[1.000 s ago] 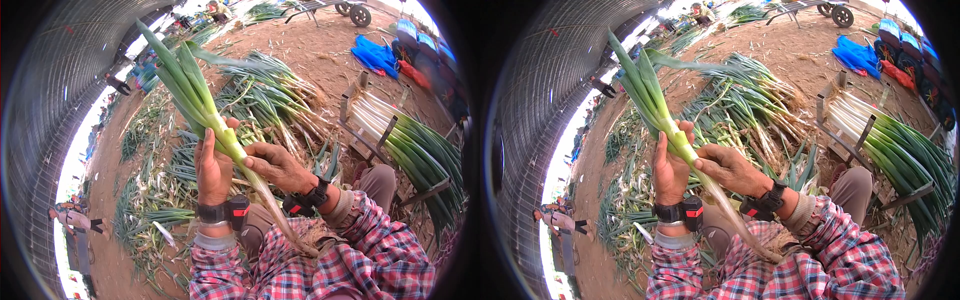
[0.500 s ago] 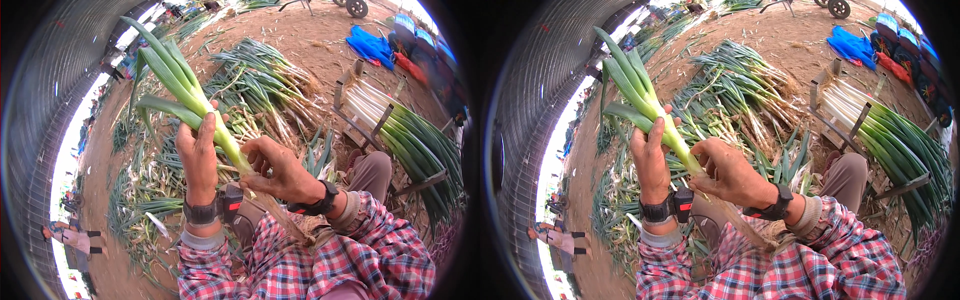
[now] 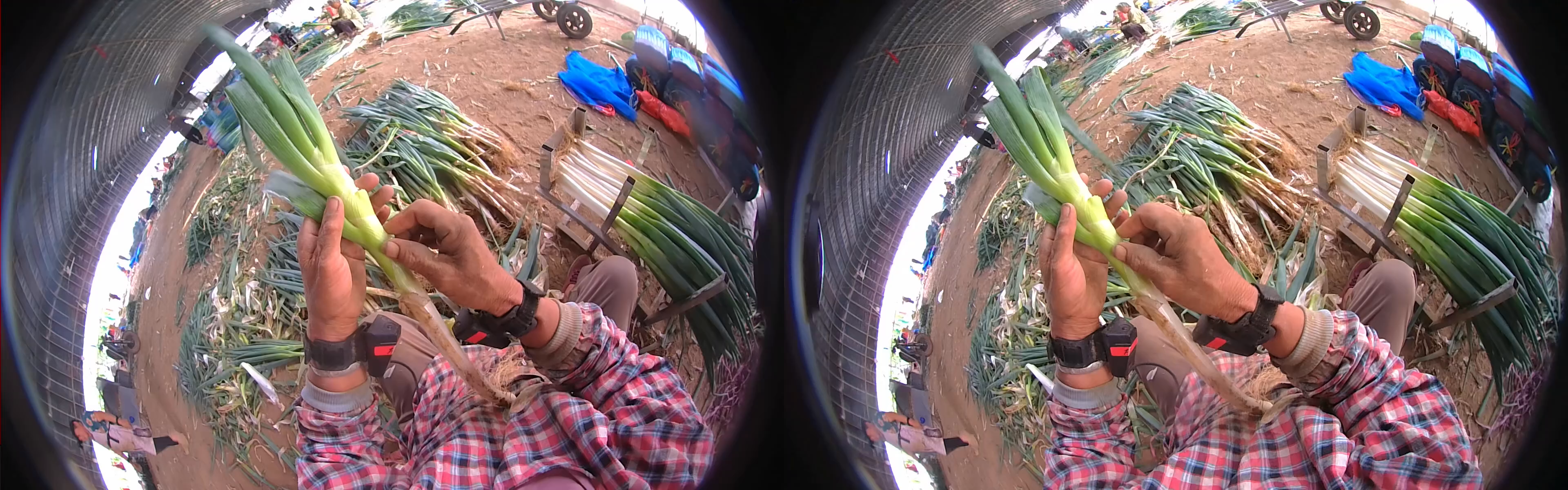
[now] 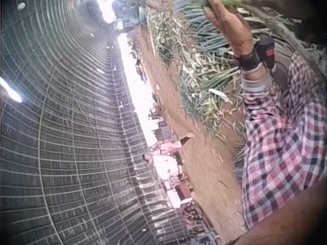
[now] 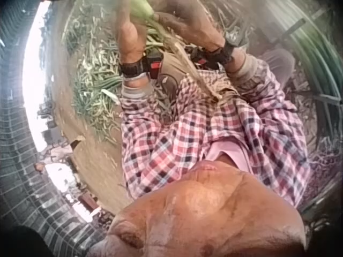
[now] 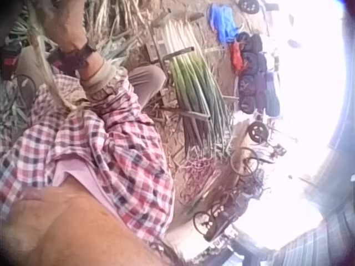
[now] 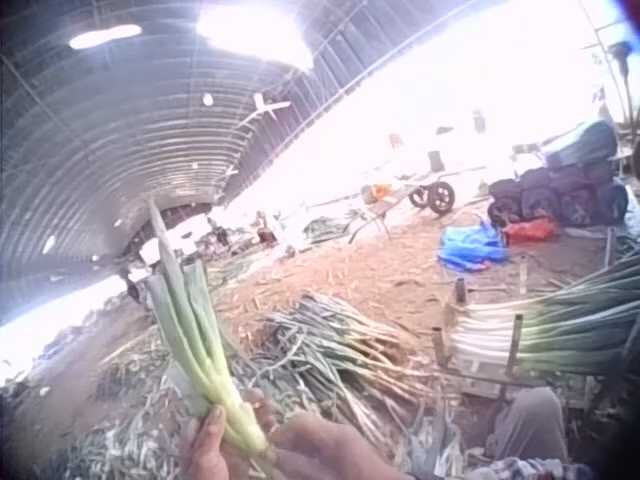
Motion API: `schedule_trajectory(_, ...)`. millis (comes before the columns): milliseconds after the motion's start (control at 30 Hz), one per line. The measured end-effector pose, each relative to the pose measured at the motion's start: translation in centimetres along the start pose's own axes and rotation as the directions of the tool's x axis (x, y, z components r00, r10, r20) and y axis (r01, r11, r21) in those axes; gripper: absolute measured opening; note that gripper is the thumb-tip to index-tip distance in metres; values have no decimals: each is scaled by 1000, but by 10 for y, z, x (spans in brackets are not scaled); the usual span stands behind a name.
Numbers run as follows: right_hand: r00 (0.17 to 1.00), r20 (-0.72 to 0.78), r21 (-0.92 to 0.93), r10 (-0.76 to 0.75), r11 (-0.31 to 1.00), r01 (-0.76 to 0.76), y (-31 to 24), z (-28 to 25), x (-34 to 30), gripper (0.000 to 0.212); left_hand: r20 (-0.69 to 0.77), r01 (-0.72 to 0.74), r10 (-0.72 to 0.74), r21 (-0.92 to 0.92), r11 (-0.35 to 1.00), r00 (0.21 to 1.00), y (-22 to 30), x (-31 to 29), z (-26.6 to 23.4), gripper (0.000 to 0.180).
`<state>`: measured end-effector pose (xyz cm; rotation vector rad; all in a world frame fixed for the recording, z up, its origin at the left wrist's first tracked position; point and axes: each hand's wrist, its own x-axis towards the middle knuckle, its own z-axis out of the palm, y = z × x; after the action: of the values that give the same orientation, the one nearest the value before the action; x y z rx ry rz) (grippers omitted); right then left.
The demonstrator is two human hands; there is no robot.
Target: The recorder is peeling outer layers off green onions (leeks) and arranging them on a metal rack for processing.
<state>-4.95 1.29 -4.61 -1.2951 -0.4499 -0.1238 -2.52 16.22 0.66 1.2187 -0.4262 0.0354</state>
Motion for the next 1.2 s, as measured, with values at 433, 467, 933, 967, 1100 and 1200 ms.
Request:
schedule_trajectory(433,996,69,-127,-47,990,56,1,-15,-9,18,-6,40,-40,-71,997,999,-3,-6,3,45)
schedule_trajectory(467,997,67,-127,-48,990,56,3,-12,-8,18,-4,41,-41,-71,997,999,-3,-6,5,45)
schedule_trajectory(933,985,-82,-310,-152,943,120,17,6,-56,44,120,-181,145,818,546,982,-25,-48,8,30)
schedule_trajectory(967,976,-103,-369,-189,919,139,21,6,-57,45,120,-182,148,817,547,982,-24,-46,11,30)
schedule_trajectory(1100,976,-118,-479,-185,871,108,20,4,-65,49,119,-192,221,917,351,968,-23,-44,5,27)
schedule_trajectory(1200,942,-70,-451,-329,852,264,25,-1,-67,49,236,-314,256,893,324,937,-25,-41,5,31)
